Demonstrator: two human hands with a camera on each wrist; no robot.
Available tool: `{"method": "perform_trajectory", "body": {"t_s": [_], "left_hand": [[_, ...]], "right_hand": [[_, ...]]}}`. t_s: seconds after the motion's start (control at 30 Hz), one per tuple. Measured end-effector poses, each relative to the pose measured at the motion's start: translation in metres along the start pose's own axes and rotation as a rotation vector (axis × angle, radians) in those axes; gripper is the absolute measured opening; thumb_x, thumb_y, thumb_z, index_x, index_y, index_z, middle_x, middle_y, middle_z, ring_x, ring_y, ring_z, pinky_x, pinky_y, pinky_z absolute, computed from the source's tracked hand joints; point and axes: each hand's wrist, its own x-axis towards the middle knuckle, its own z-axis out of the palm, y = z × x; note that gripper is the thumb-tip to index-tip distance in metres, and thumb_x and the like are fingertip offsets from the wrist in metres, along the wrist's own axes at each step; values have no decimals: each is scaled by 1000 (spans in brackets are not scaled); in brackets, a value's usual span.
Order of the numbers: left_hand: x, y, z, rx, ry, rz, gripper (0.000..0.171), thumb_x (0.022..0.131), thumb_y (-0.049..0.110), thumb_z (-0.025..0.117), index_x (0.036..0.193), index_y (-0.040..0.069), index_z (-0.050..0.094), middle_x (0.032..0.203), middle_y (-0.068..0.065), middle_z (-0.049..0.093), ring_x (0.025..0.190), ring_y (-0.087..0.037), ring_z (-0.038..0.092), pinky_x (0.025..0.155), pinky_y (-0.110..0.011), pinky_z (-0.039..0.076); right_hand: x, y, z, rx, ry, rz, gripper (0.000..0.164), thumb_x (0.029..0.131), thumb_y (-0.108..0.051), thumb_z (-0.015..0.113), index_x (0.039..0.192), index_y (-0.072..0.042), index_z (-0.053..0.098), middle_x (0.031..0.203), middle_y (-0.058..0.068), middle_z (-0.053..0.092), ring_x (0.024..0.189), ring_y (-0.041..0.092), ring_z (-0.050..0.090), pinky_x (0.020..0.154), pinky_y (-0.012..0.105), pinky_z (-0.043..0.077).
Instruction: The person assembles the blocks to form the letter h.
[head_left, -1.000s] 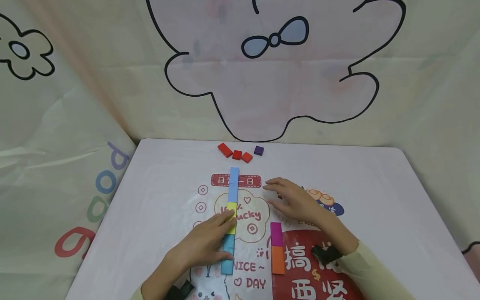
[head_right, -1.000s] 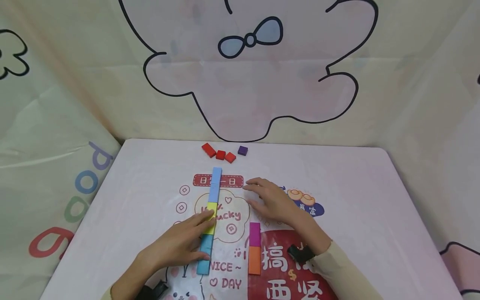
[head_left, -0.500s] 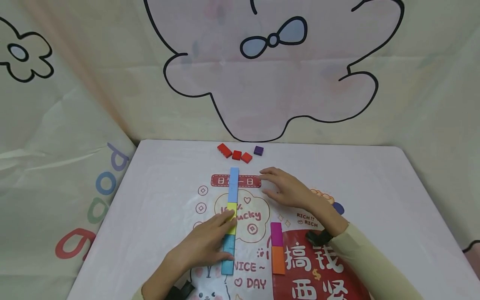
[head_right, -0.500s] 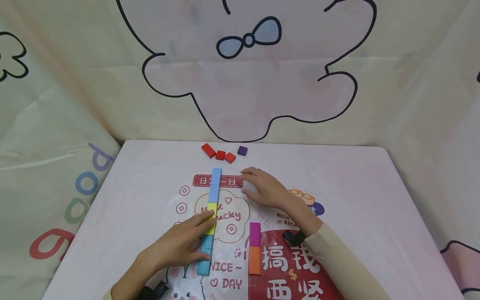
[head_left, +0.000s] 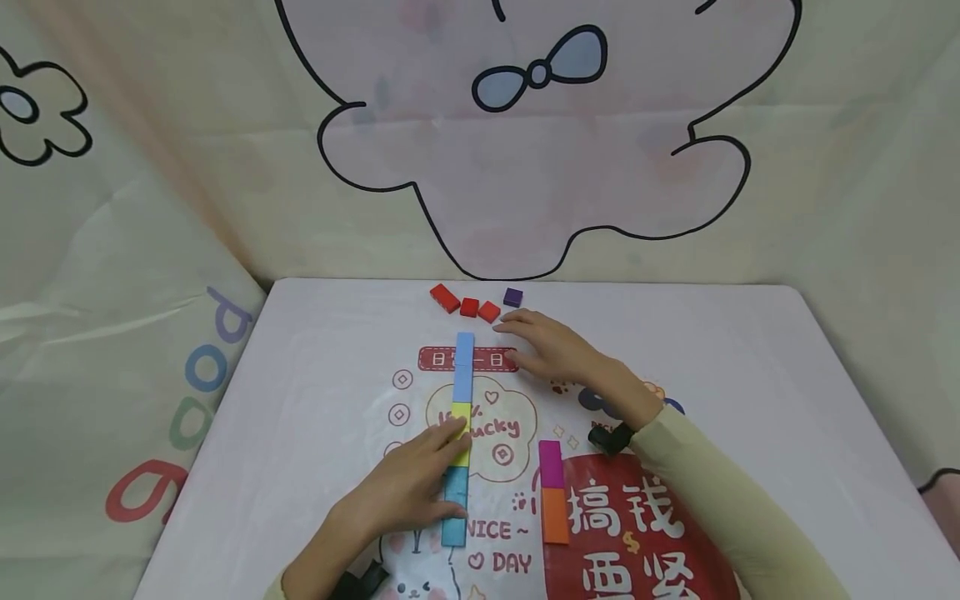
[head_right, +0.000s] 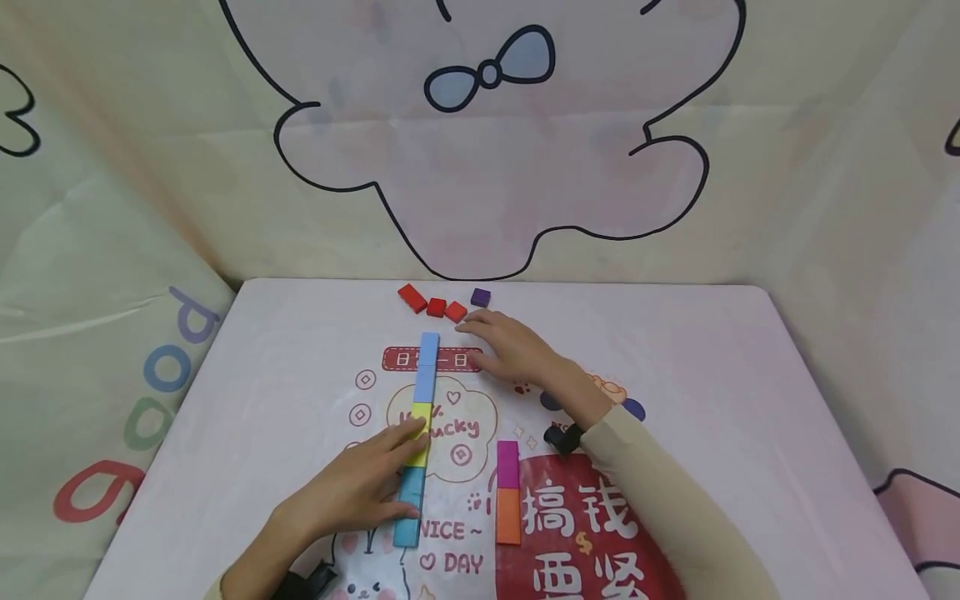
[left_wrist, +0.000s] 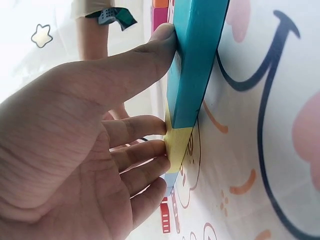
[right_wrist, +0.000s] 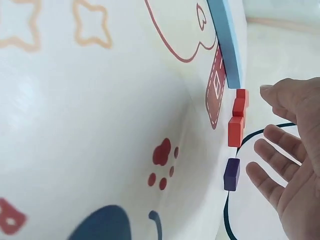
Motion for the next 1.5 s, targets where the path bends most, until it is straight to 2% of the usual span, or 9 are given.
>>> {"method": "perform_trajectory", "body": {"t_s": [0.33,0.6,0.77,1.03,1.33,1.5], "left_hand": [[-1,0,0,-7,14,-2,92,80,47,91,158,16,51,171,-5,41,157,-33,42,119,-57,48],[-1,-1,0,-7,16,5,92,80,47,90,158,16,51,171,-5,41,158,-33,42,120,-57,47],[0,-1,0,-14,10,2,92,80,47,90,158,17,51,171,-4,40,158,-33,42,119,-57,48],[0,-1,0,-10,7,4,94,81,49,90,159,18,49,172,-1,39,159,-31,39,120,-56,47],[1,-2,2,4,-3,1,93,81,51,89,159,18,49,172,-3,39,159,-31,41,120,-55,47],[1,-2,2,8,-5,0,93,81,51,89,159,17,50,172,-4,39,158,-32,41,120,-55,48]], "right_hand": [[22,2,5,-4,-18,17,55,100,-26,74,152,-17,58,159,9,54,152,31,49,122,52,47],[37,0,6,-37,4,-18,54,100,-24,73,151,-15,59,157,8,55,148,30,52,122,51,47],[45,-2,8,-59,-14,-8,55,100,-24,73,153,-15,57,160,7,55,151,30,50,123,52,45],[50,-4,11,-75,-56,19,60,101,-26,72,157,-15,52,167,7,47,158,28,42,126,52,42],[52,3,20,-81,-95,52,58,107,-26,63,161,-16,46,174,6,36,163,27,32,130,53,34],[52,4,21,-88,-83,63,57,107,-26,63,160,-15,47,171,7,42,161,28,35,130,51,35]]}}
